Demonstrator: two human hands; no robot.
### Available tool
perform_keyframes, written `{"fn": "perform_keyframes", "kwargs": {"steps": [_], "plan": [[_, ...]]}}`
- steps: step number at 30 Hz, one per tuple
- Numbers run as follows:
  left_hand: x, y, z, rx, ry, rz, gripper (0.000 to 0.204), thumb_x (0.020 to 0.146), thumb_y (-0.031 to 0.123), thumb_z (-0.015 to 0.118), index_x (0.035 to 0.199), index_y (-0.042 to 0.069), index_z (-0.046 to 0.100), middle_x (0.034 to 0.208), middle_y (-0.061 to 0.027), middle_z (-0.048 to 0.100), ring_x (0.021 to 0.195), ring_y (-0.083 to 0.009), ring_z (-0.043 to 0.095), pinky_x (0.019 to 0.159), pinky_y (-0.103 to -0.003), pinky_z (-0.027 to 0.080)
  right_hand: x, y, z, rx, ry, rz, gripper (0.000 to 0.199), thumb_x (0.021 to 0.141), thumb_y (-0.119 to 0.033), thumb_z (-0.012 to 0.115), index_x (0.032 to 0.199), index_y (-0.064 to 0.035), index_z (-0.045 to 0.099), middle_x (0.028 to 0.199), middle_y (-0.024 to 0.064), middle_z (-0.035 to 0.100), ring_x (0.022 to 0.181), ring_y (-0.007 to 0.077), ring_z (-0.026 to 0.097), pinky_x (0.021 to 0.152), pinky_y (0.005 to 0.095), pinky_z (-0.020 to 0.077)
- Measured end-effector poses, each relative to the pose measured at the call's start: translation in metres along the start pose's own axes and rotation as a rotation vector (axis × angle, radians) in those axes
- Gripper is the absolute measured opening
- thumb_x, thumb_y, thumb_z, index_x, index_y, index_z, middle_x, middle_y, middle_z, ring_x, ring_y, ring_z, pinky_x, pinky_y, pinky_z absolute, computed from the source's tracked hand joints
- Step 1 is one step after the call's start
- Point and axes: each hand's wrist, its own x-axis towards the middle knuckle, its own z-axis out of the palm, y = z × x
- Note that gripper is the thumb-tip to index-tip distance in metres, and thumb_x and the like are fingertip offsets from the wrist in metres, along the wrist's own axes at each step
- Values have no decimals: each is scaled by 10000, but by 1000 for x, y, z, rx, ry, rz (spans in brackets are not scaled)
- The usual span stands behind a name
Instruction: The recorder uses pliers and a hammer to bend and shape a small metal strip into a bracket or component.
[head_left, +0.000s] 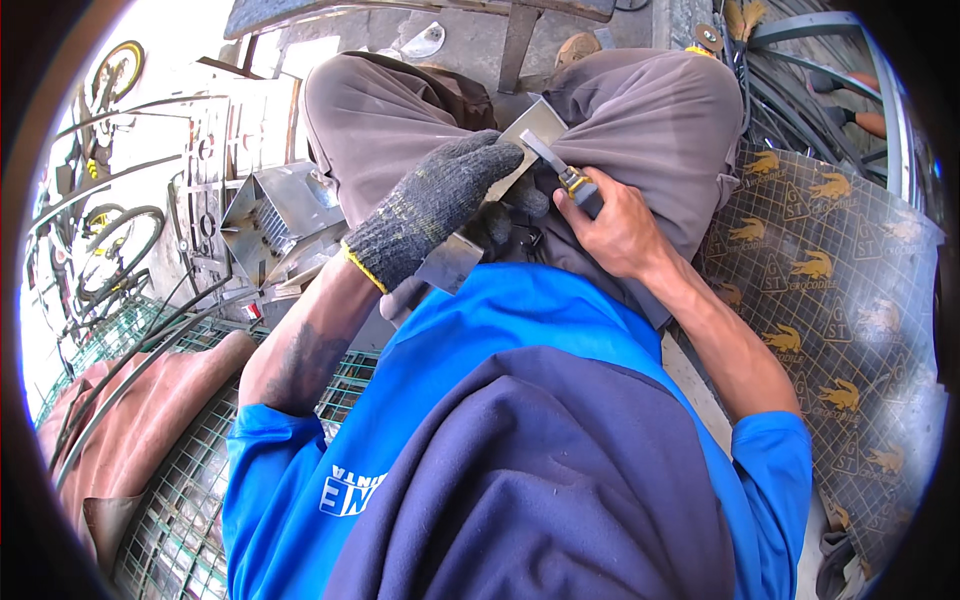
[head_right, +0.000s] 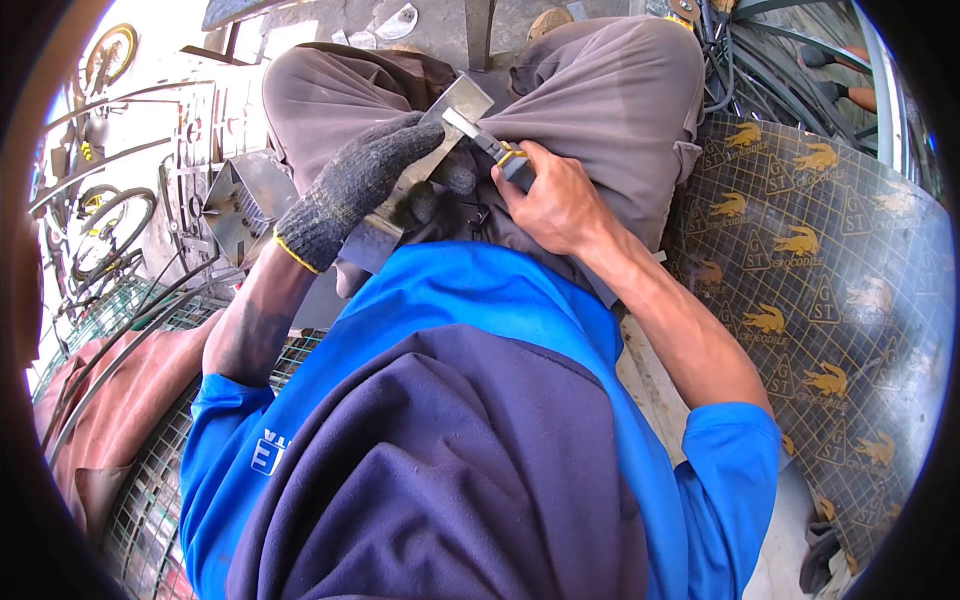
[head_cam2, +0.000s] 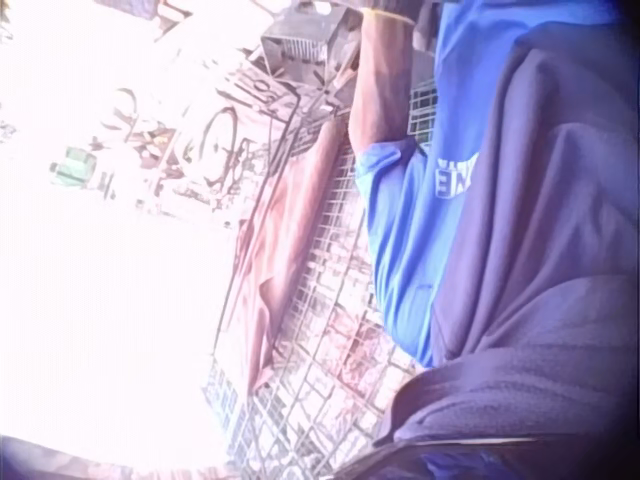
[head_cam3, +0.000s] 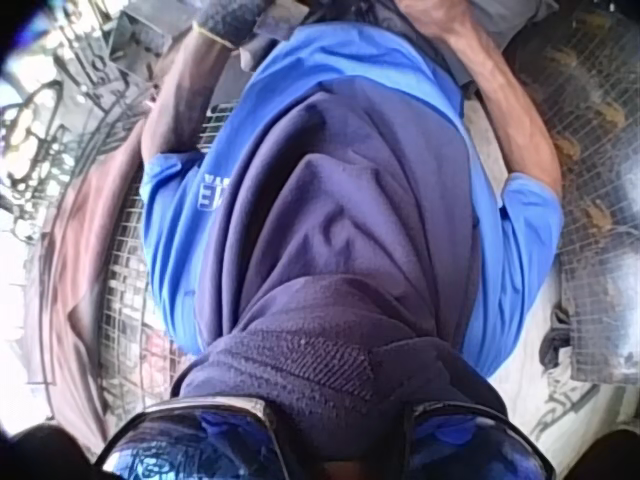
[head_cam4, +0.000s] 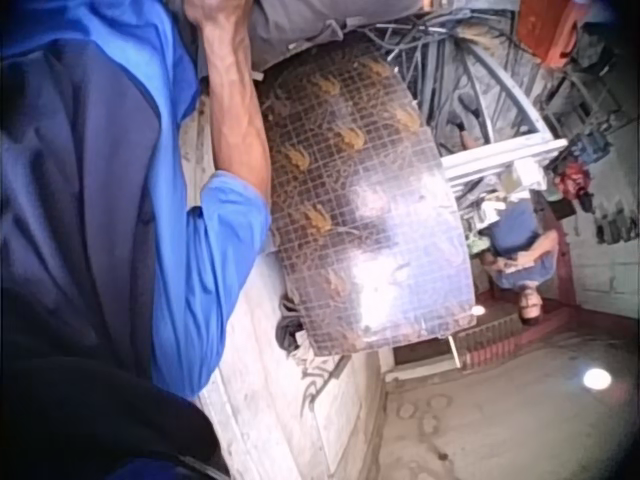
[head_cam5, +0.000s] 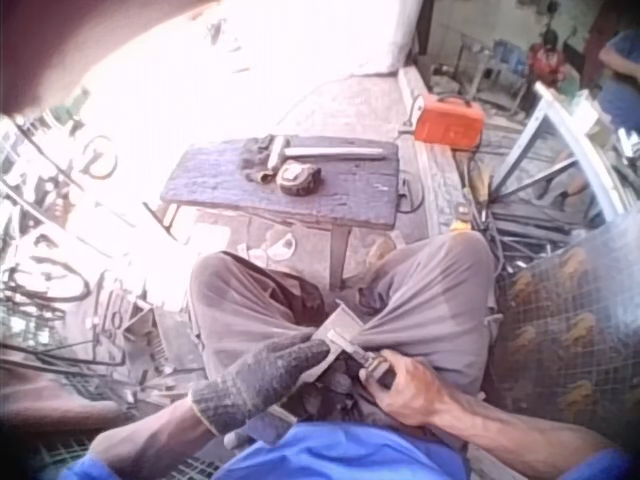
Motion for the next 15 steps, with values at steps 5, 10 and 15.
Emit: {"fn": "perform_keyframes", "kwargs": {"steps": [5,10,15], "plan": [[-8,12,4,565,103,287,459,857,23,595,1315,39,606,1322,-212,626,1238,-377,603,1050,-439,496,3,6,10,33,62,-54,294,953,-244,689,1078,19,654,915,274,691,904,467,669,756,485,522],[-11,-10,6,311,222,240,354,944,145,591,1281,48,634,1195,-168,681,1058,-299,667,912,-389,546,14,17,31,-12,194,-166,261,938,-197,700,1082,12,641,919,269,692,891,467,670,717,484,526],[-23,47,-10,-404,245,-379,311,1023,270,596,1276,96,642,1109,-68,687,1050,-154,662,942,-346,532,16,-9,26,111,189,-115,328,958,-256,689,1113,28,636,924,254,703,913,461,679,762,464,532]]}}
